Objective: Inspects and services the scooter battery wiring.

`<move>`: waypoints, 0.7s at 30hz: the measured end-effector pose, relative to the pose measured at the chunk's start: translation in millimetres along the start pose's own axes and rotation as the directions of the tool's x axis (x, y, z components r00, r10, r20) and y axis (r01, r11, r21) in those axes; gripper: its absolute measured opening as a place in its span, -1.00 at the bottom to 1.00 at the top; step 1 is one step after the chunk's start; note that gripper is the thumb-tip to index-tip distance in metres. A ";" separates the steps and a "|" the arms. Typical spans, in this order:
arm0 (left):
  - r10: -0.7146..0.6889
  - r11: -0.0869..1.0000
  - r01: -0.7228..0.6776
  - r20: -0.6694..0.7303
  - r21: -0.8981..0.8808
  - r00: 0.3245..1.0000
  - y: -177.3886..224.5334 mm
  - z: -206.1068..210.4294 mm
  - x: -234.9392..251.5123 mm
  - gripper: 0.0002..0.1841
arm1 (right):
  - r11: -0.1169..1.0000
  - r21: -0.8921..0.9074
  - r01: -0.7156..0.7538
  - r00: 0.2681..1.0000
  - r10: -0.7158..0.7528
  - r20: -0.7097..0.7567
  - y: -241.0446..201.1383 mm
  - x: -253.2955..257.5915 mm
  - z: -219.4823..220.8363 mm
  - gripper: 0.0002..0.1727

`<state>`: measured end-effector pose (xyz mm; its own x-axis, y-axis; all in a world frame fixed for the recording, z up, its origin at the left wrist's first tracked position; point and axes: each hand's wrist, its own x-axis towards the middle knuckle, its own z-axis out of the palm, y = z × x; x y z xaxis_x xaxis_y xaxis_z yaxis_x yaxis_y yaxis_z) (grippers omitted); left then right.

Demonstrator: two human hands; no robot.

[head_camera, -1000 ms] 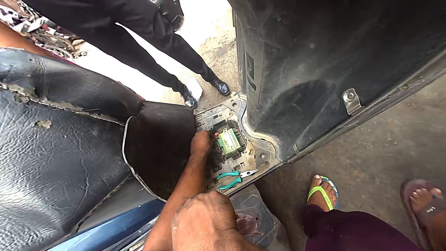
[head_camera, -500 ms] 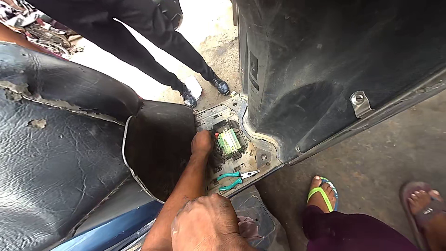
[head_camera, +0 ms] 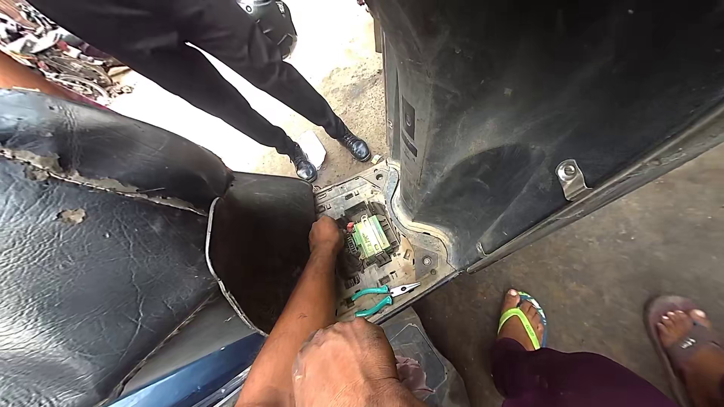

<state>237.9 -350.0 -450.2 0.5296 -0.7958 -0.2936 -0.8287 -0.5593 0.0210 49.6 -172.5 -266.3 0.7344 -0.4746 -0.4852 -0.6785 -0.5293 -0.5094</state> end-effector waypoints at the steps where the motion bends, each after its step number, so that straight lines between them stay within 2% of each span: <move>1: -0.013 1.000 0.013 0.002 0.001 1.000 1.6 -0.7 0.3 -0.75 | 0.999 0.041 0.009 1.000 -0.009 -0.010 2.2 -1.8 -0.8 -0.73; 15: -0.049 0.996 0.051 -0.022 0.071 0.999 6.8 3.0 -5.6 -0.76 | 0.998 -0.045 -0.049 0.999 0.048 -0.012 -1.6 -6.1 9.5 -0.70; 21: -0.042 0.995 0.046 -0.049 0.091 0.998 6.4 6.5 -7.3 -0.77 | 0.997 -0.027 -0.066 0.996 0.068 0.061 -2.0 -4.9 11.3 -0.70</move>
<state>227.6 -346.3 -454.2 0.5722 -0.7821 -0.2468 -0.8164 -0.5720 -0.0799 47.2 -161.2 -270.9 0.6843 -0.4653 -0.5614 -0.7251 -0.5153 -0.4567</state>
